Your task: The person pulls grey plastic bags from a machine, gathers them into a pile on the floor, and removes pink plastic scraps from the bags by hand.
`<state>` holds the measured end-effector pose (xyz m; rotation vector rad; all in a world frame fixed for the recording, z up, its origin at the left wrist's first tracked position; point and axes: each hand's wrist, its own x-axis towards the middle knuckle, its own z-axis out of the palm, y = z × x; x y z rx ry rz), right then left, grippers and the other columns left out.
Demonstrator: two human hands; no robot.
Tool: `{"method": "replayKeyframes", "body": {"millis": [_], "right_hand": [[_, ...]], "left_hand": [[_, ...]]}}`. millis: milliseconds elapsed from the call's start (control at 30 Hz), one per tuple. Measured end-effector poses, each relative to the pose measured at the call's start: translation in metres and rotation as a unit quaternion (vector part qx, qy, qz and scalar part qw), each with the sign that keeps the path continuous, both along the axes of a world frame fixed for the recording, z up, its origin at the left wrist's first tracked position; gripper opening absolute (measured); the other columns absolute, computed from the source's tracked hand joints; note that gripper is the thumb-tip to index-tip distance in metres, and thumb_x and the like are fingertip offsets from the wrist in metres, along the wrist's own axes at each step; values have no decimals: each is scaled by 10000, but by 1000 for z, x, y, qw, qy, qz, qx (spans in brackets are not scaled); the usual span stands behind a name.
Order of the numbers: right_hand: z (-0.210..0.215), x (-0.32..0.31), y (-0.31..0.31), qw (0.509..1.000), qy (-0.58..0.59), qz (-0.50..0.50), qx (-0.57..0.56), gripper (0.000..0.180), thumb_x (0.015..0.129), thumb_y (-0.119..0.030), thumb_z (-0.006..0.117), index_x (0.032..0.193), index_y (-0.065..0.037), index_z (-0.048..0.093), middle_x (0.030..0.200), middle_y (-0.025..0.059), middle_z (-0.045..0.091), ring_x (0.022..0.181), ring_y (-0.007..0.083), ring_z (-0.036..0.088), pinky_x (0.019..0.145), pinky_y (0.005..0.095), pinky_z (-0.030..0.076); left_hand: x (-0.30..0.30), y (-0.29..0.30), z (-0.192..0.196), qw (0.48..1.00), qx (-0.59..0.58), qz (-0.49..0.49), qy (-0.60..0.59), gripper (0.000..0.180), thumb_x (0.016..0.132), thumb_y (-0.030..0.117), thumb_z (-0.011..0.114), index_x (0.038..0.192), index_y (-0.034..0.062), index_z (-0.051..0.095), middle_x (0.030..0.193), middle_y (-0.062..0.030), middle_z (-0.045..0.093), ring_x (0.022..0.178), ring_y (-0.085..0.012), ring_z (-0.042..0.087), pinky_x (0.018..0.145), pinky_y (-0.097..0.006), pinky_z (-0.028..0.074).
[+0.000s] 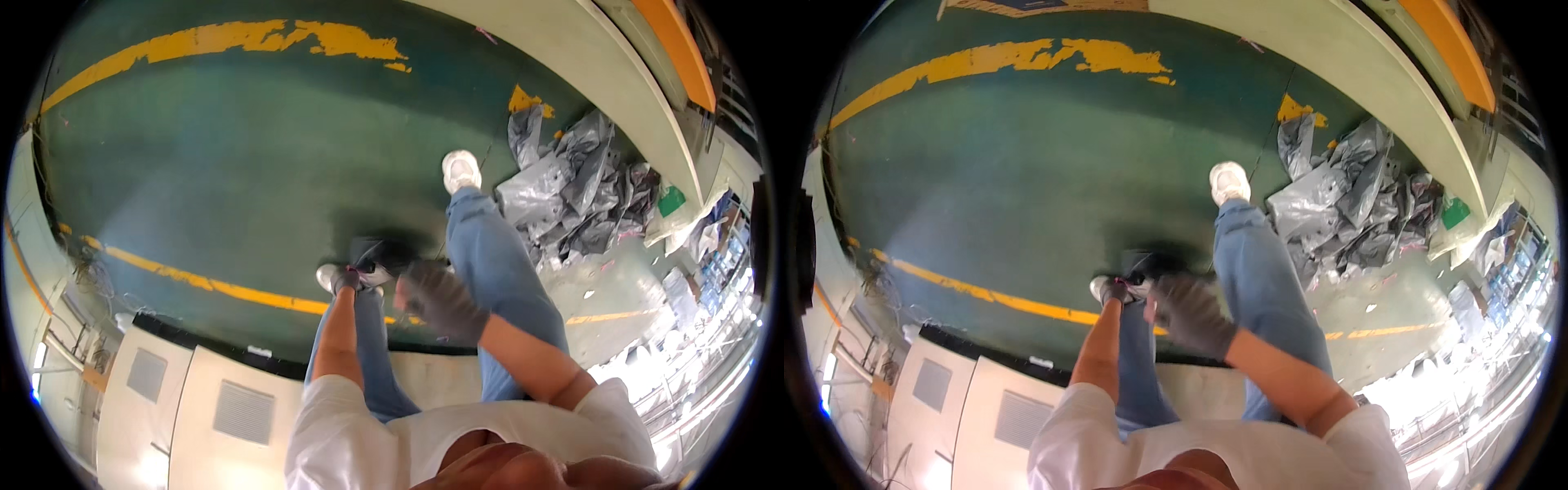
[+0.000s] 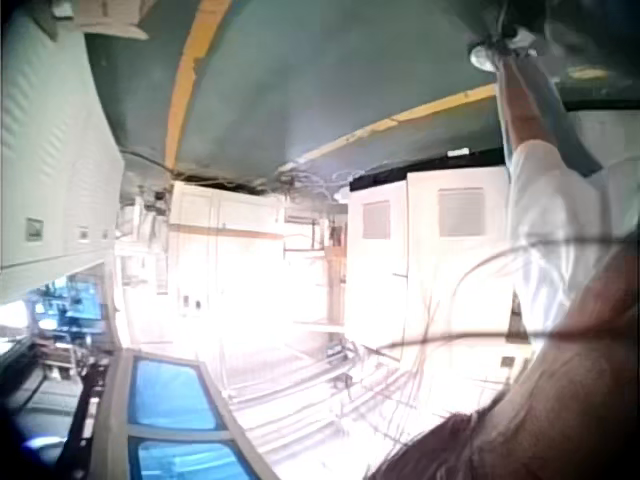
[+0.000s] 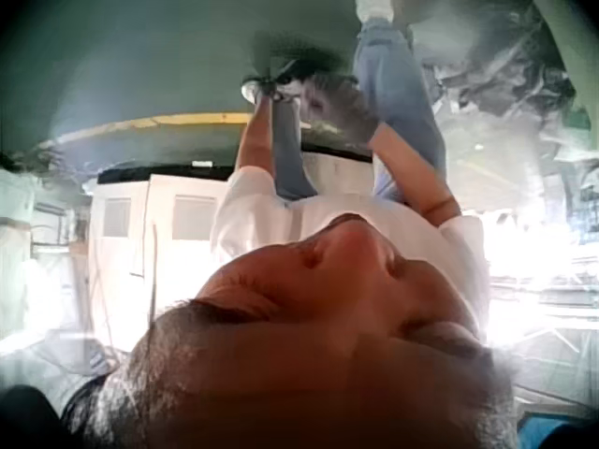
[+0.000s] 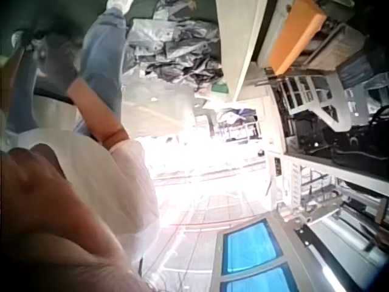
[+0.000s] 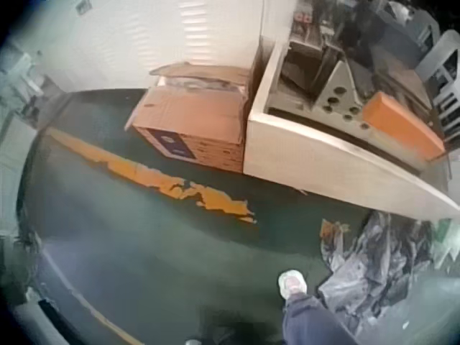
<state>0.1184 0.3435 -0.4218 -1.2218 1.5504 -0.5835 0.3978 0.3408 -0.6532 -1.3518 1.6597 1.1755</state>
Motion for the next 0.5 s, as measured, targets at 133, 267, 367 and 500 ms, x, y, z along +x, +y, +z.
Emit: {"method": "replayKeyframes", "body": {"millis": [133, 267, 367, 500], "right_hand": [[-82, 20, 9, 837, -359, -351, 218, 142, 873, -206, 545, 838, -69, 561, 769, 39, 593, 679, 107, 522, 640, 247, 419], [-62, 22, 7, 773, -463, -403, 162, 107, 857, -157, 525, 870, -60, 568, 813, 9, 574, 702, 98, 502, 651, 241, 417], [29, 22, -33, 886, -356, -288, 66, 122, 835, -157, 595, 821, -56, 528, 821, 39, 540, 785, 153, 512, 702, 256, 414], [144, 6, -93, 655, -748, -106, -23, 158, 825, -240, 672, 847, -86, 648, 822, 53, 533, 777, 197, 484, 749, 342, 398]], "left_hand": [[63, -128, 71, 965, -179, -61, 181, 97, 785, 111, 527, 784, 32, 584, 822, -138, 605, 829, -280, 573, 763, -404, 428], [130, -271, 260, 934, -357, -19, 13, 131, 784, 147, 533, 826, 37, 589, 858, -154, 606, 862, -293, 574, 781, -406, 432], [180, -287, 344, 893, -438, 38, -99, 178, 786, 185, 541, 878, 42, 594, 897, -165, 607, 895, -300, 574, 798, -404, 437], [186, -215, 270, 910, -376, 55, -163, 250, 789, 235, 551, 947, 49, 602, 950, -179, 608, 939, -309, 574, 821, -400, 442]]}}
